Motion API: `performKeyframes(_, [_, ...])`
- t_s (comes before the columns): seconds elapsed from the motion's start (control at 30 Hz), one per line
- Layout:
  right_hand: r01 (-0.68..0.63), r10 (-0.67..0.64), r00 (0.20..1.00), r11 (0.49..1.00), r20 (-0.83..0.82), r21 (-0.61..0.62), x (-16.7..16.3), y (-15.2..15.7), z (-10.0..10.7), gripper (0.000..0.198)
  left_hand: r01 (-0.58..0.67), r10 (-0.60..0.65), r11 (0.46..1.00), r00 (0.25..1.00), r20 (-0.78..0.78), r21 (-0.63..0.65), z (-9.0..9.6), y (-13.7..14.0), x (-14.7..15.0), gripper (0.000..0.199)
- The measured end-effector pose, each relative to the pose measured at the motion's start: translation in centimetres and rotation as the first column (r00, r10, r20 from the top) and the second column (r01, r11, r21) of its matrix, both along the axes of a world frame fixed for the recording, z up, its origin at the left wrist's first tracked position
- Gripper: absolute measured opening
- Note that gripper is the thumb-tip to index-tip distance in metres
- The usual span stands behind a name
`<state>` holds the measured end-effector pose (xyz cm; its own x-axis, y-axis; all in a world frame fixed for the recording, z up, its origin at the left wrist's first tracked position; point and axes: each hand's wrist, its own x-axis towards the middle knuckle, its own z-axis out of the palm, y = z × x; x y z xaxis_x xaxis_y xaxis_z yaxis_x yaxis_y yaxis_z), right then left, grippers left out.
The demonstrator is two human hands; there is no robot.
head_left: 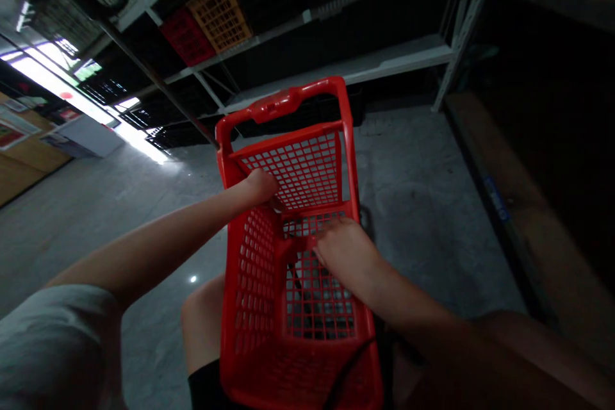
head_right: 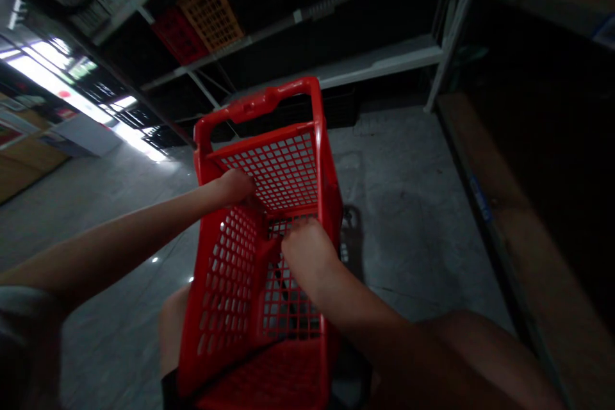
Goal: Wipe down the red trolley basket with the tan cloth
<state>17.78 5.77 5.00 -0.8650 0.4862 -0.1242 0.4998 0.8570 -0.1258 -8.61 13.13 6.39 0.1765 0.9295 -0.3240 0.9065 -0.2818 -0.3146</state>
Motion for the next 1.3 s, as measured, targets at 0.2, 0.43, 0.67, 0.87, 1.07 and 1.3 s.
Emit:
performKeyframes(0.2, [0.072, -0.072, 0.997, 0.997, 0.017, 0.016, -0.1, 0.6, 0.0, 0.028, 0.055, -0.056, 0.952, 0.998, -0.006, 0.3, 5.0, 1.7, 1.8, 0.016])
performKeyframes(0.43, [0.081, -0.087, 0.992, 0.995, 0.089, 0.066, 0.1, 1.0, -0.2, 0.029, 0.036, -0.185, 0.841, 0.957, 0.224, 0.54, -1.8, 3.6, 6.9, 0.034])
performKeyframes(0.67, [0.07, -0.077, 0.992, 0.995, 0.096, 0.068, 0.9, 1.2, 0.4, 0.029, -0.047, -0.095, 0.924, 0.934, 0.344, 0.381, -12.1, 1.6, 10.0, 0.023])
performKeyframes(0.87, [0.06, -0.066, 0.995, 0.994, 0.072, 0.09, 0.9, 1.1, 0.2, 0.03, 0.022, -0.144, 0.944, 0.926, 0.35, 0.33, -13.6, 0.9, 10.6, 0.019])
performKeyframes(1.07, [0.04, -0.045, 0.997, 0.997, 0.064, 0.07, 0.6, 0.8, 0.1, 0.029, -0.202, -0.096, 0.738, 0.913, 0.397, 0.643, -3.8, 7.5, 10.5, 0.041])
performKeyframes(1.3, [0.044, -0.049, 0.996, 0.996, 0.07, 0.074, 0.7, 0.9, 0.1, 0.029, -0.155, -0.059, 0.843, 0.925, 0.376, 0.515, -9.6, 4.8, 9.0, 0.022])
